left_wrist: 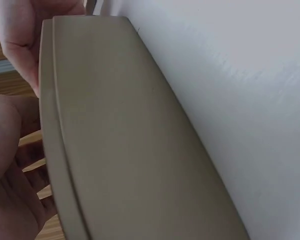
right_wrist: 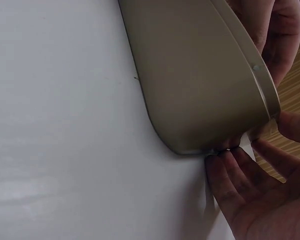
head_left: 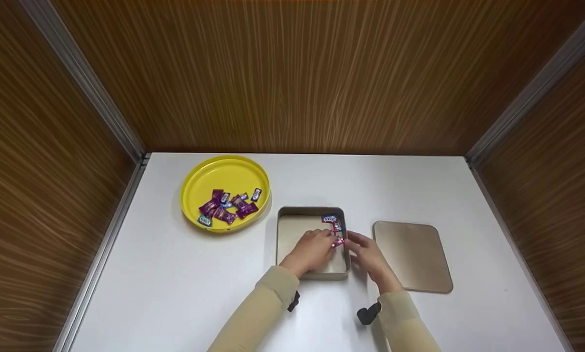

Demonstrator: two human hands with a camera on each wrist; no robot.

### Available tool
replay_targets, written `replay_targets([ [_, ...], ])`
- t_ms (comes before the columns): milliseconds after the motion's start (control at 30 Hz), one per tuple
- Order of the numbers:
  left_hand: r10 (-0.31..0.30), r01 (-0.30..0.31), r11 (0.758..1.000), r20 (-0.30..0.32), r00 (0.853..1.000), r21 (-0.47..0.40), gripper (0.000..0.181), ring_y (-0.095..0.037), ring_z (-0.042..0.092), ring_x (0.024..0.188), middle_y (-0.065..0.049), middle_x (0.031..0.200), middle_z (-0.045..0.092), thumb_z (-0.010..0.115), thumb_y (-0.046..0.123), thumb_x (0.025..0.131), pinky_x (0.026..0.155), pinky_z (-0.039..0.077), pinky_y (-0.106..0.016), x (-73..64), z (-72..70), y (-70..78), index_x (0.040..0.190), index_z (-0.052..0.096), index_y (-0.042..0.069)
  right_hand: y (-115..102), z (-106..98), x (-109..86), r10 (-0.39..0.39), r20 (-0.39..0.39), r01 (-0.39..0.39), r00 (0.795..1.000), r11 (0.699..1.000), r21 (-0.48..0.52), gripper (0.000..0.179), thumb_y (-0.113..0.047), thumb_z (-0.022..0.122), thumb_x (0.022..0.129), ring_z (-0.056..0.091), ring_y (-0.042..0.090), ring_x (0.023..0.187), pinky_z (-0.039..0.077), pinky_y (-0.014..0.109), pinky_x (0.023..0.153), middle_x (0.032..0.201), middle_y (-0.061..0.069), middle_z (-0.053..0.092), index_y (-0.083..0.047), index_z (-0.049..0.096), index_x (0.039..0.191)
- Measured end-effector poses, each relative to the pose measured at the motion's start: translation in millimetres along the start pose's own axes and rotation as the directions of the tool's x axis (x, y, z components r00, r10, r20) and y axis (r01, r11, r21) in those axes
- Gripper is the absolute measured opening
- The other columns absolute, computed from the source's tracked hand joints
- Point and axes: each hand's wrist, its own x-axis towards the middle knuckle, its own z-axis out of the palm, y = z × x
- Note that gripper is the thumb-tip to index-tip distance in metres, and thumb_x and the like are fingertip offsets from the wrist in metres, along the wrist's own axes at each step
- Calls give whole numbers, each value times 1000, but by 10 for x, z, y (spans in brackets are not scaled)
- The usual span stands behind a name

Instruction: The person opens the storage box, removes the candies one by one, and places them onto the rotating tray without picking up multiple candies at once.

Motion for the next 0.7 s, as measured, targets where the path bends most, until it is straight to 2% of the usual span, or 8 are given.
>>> replay_targets([
  [133,-17,17,1000,30,999,18,27,-23,62,103,-5,120,64,62,22,96,87,49,-38,48,28,24,120,68,13,-11,-4,-5,-6,9,6,1000,1000,2,45,-10,55,99,45,41,130,42,53,101,142,28,45,9,46,140],
  [267,-20,18,1000,92,996,26,35,-23,55,119,-3,136,56,59,23,98,92,47,-41,83,42,55,132,62,17,-25,-6,-12,-1,12,1,1000,1000,3,48,-12,55,100,41,43,132,40,54,102,145,30,41,9,43,141],
  [367,-24,18,999,130,991,43,36,-23,51,126,-1,141,52,57,24,98,93,46,-42,96,52,80,134,60,21,-31,-6,-19,5,19,-5,1000,1000,5,49,-13,55,100,40,42,133,40,53,103,145,29,40,8,42,142],
  [500,-46,36,997,137,990,71,31,-24,56,118,-2,134,57,56,25,99,89,47,-42,94,64,94,128,64,21,-32,-3,-23,5,26,-5,1000,1000,8,47,-12,54,100,41,42,133,40,53,103,145,29,41,8,43,142],
  [700,-50,41,997,136,989,70,24,-24,62,99,-7,116,63,55,17,99,83,51,-39,80,68,70,118,69,15,-14,-7,0,18,12,-18,1000,1000,6,47,-11,54,100,40,41,134,40,53,103,145,28,42,7,44,142],
])
